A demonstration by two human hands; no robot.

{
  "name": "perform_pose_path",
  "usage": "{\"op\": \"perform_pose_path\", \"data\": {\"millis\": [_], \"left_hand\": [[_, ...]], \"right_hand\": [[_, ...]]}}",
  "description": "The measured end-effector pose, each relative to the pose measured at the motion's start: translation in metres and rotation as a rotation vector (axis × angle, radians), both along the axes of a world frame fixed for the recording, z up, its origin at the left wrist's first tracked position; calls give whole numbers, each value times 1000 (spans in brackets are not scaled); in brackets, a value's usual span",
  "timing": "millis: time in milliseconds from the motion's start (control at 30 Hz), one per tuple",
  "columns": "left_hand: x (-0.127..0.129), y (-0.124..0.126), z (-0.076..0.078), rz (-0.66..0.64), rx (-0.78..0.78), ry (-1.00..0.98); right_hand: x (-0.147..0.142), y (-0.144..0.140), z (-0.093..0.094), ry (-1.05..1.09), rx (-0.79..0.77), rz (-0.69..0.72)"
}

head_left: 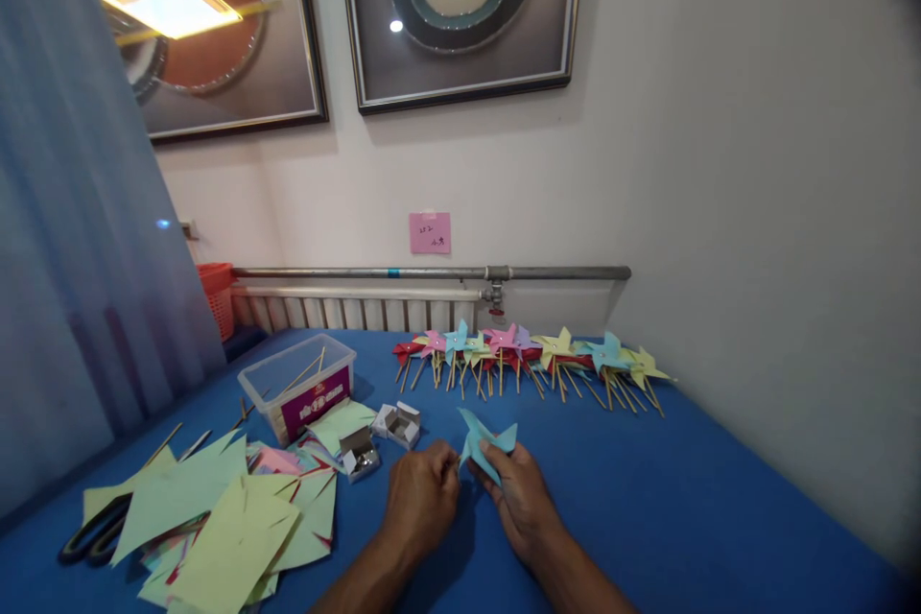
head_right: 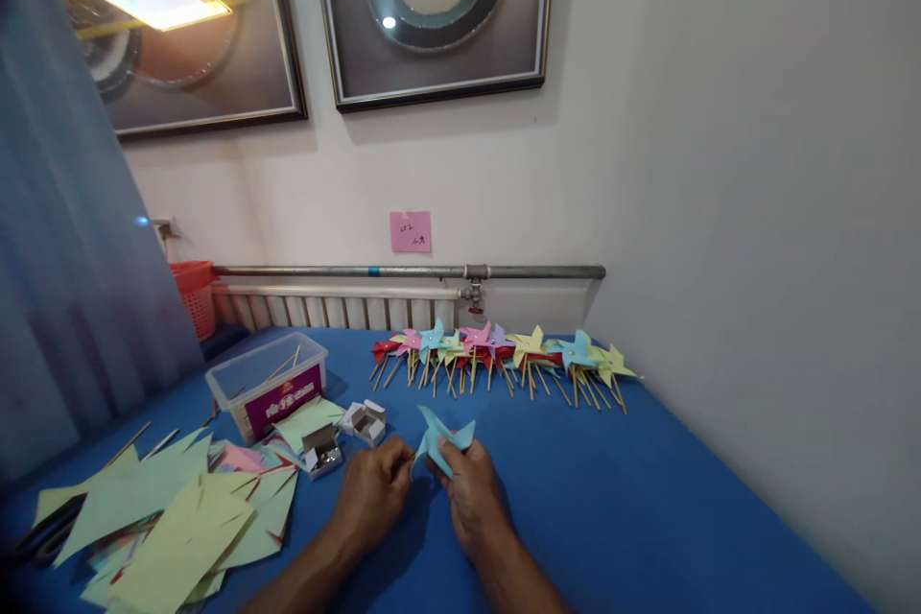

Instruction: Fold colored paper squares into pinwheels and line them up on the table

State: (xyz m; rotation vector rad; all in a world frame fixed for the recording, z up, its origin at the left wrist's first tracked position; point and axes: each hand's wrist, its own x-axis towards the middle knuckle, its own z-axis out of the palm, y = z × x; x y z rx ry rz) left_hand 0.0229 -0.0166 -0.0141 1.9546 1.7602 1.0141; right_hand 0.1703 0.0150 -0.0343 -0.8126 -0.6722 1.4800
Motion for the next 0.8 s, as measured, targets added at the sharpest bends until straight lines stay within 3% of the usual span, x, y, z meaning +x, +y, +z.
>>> {"op": "perform_pose_path", "data": {"millis": [800], "left_hand": [[0, 1, -5, -11, 36, 19]], "right_hand": [[-1, -1, 2, 0, -51, 2]]}}
